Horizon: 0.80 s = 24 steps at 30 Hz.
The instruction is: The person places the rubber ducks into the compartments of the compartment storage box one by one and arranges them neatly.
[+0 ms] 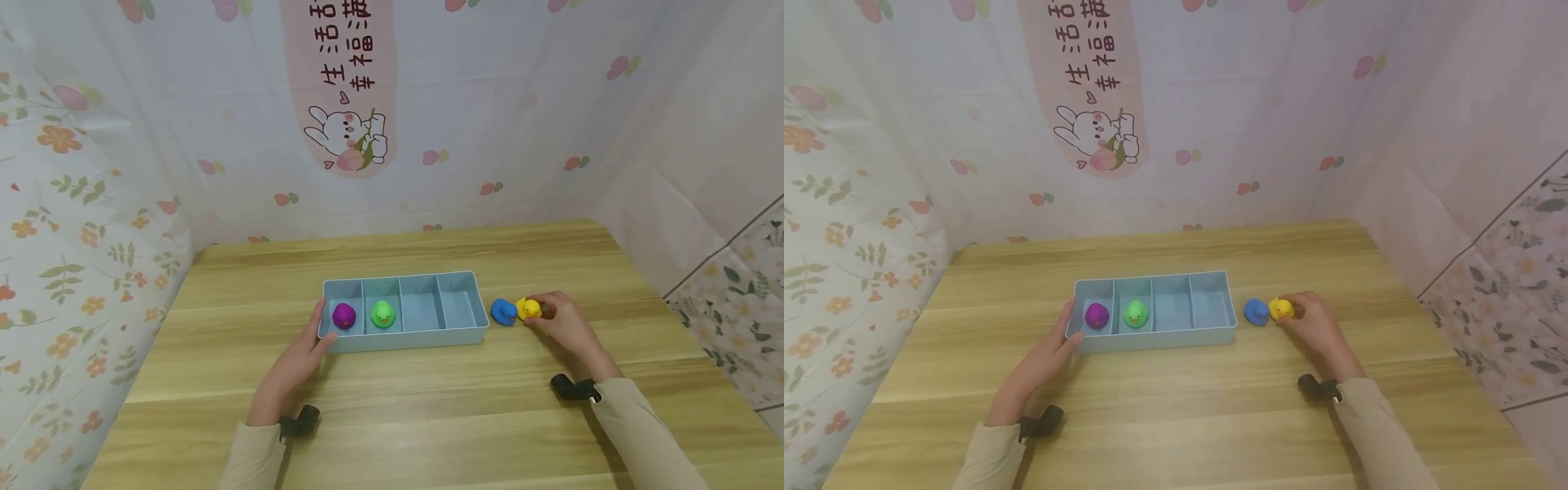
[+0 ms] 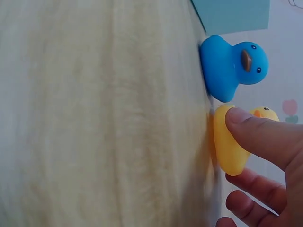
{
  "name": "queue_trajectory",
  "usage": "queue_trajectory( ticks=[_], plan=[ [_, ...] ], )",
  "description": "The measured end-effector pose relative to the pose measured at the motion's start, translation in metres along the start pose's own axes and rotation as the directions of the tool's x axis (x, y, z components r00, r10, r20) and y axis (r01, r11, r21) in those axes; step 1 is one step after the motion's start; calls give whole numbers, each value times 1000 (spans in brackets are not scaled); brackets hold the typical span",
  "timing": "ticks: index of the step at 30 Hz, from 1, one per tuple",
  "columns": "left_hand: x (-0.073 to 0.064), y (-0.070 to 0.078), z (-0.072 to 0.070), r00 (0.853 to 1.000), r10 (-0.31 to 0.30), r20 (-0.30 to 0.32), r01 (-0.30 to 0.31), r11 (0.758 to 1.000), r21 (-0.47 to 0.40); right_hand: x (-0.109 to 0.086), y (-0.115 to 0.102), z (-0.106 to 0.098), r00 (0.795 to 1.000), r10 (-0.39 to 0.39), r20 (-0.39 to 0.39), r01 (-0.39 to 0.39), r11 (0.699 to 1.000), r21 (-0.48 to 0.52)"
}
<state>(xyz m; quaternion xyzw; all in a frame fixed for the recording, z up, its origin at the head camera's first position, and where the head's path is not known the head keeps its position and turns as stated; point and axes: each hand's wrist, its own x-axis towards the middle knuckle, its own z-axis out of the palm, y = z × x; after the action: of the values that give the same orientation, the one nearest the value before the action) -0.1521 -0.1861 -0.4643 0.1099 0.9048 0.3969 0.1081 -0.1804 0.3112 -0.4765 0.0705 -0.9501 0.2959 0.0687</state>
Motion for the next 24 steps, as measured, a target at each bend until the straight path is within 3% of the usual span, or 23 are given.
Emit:
queue_trajectory(
  ticks=[10,24],
  plan=[
    [0,-1,0,1000,1,2,-1,1000,-7,2,-7,-7,999,-7,-35,7,1000,1],
    [1,-2,-1,1000,6,-1,-6,1000,-6,13,-32,-21,998,-16,-61,16,1000,-11]
  ],
)
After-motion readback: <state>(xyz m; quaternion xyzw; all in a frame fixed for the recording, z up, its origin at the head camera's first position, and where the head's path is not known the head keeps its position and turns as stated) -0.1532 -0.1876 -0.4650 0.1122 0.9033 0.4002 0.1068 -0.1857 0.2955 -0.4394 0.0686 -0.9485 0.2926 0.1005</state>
